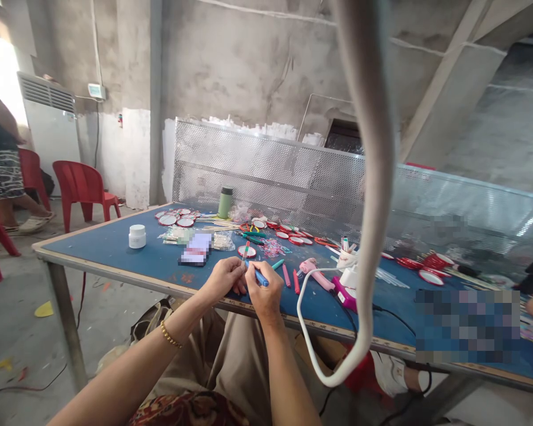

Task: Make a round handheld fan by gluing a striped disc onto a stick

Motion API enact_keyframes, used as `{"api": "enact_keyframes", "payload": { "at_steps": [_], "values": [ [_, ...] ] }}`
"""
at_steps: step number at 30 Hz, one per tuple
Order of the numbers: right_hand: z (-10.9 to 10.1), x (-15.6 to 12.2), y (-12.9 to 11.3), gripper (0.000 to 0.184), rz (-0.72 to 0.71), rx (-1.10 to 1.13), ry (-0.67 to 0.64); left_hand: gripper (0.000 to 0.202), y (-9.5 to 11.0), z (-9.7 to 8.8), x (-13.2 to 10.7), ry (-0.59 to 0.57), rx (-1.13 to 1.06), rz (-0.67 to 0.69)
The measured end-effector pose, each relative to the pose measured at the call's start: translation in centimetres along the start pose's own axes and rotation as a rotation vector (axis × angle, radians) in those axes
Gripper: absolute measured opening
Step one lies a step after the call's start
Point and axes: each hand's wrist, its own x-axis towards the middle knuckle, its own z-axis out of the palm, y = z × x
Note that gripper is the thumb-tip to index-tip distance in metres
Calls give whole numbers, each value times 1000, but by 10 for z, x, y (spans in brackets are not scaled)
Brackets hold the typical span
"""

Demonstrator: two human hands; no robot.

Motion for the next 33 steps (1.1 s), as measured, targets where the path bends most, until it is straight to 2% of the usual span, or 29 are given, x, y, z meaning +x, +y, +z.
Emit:
{"api": "enact_keyframes", "payload": {
  "at_steps": [33],
  "values": [
    [0, 0, 1, 19, -19, -7, 1, 22, 4, -1, -1, -6, 24, 13]
  ]
}}
